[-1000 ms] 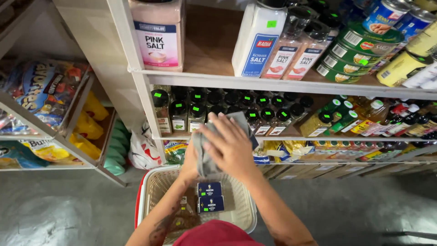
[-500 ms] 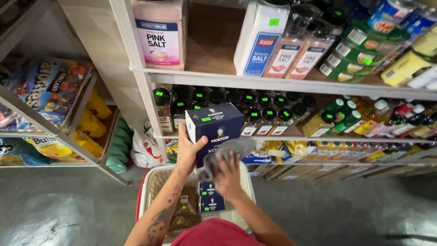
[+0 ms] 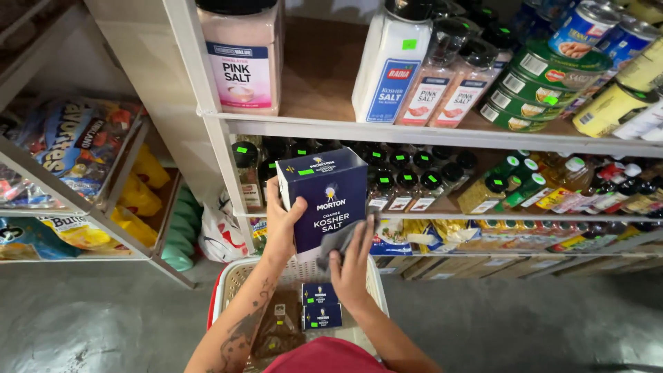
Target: Wiping grocery items from a shelf with a cloth and placing them into a shopping basket.
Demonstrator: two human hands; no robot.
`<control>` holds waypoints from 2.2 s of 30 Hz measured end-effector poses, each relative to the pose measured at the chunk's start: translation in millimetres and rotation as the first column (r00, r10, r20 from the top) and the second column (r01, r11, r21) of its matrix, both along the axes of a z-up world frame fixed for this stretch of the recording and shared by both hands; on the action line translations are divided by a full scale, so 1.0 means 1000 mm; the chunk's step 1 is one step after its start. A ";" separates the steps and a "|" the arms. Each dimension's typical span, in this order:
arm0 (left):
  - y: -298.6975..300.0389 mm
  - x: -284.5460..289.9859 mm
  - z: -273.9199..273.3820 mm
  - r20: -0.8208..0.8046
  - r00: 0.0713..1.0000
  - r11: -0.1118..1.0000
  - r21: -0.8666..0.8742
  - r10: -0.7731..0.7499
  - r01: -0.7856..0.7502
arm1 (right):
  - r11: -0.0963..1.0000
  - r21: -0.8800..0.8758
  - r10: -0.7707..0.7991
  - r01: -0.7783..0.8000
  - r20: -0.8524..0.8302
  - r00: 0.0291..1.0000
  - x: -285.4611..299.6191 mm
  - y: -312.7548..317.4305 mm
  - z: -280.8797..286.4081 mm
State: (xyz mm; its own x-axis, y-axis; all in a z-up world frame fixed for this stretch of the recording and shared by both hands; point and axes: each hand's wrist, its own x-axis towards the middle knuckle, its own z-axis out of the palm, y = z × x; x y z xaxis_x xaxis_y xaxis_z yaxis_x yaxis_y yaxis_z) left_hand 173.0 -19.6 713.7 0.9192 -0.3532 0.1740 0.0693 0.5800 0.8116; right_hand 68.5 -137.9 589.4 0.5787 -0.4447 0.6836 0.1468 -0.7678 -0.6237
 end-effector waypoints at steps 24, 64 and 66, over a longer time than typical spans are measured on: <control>0.007 0.064 0.082 0.687 0.654 0.680 0.316 0.317 -0.661 | 0.897 -0.392 -0.111 0.205 0.250 0.962 0.080 -0.071 0.201; -0.043 0.103 0.089 0.970 -0.206 0.107 -0.193 -0.132 -0.975 | 0.479 -0.769 -0.484 0.422 0.170 0.859 0.129 -0.065 0.208; -0.047 0.100 0.095 0.970 -0.204 0.084 -0.193 -0.134 -0.977 | 0.460 -0.790 -0.498 0.405 0.148 0.854 0.133 -0.067 0.212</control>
